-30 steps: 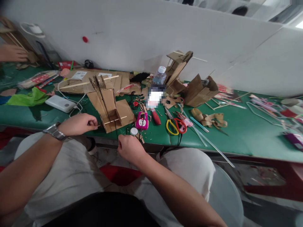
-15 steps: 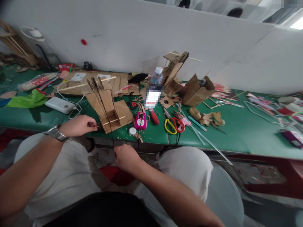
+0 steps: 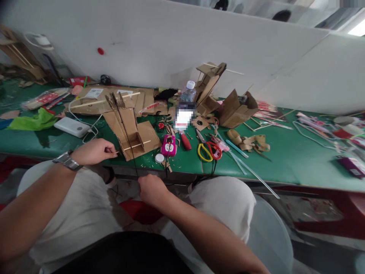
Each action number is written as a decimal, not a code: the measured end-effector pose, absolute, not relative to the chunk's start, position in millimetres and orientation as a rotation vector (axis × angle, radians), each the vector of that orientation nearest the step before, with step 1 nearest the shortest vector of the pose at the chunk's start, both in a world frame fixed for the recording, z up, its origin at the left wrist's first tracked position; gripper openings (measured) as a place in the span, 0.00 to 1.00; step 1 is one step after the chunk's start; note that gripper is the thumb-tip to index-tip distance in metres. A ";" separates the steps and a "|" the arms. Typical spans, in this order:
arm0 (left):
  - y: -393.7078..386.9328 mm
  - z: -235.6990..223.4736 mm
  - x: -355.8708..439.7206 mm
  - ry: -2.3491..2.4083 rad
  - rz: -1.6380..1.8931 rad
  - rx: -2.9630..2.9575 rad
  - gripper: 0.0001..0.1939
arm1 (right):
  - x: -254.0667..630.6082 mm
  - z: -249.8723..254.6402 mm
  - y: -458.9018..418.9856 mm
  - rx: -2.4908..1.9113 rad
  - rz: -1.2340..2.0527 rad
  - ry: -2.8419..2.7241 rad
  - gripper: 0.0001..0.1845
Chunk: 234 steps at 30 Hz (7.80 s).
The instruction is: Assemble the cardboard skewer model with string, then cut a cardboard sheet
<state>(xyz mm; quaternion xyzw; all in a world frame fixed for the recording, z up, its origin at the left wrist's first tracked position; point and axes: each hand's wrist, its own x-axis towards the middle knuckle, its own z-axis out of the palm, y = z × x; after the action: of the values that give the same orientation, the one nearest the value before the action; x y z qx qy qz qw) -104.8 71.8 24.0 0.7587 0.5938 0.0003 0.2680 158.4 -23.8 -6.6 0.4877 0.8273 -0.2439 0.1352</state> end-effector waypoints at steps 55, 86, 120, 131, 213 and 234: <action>70.2 5.9 -108.7 1.577 0.217 1.984 0.15 | 161.1 -20.7 -24.0 1.406 -0.651 2.415 0.12; 71.2 13.1 -109.2 1.450 0.033 1.945 0.19 | 161.4 -24.5 -23.4 1.396 -0.637 2.423 0.14; 62.2 11.2 -92.8 1.407 0.164 1.901 0.23 | 186.1 10.9 0.3 1.364 -1.397 3.017 0.27; 37.5 -13.3 -30.8 1.164 0.434 1.559 0.25 | 209.1 5.7 31.6 2.032 -1.369 3.088 0.16; 24.8 -1.3 -26.8 1.816 0.333 2.357 0.18 | 189.1 -13.7 29.0 1.915 -0.579 3.092 0.23; 23.5 0.4 -30.8 1.735 0.199 2.369 0.13 | 181.1 -13.6 48.2 1.857 -0.409 3.167 0.15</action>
<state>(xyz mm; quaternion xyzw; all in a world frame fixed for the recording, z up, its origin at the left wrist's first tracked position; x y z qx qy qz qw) -30.8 23.5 0.4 0.8010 0.5866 0.0672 0.0992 181.1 48.2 -13.6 0.4837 0.8248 -0.1066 -0.2727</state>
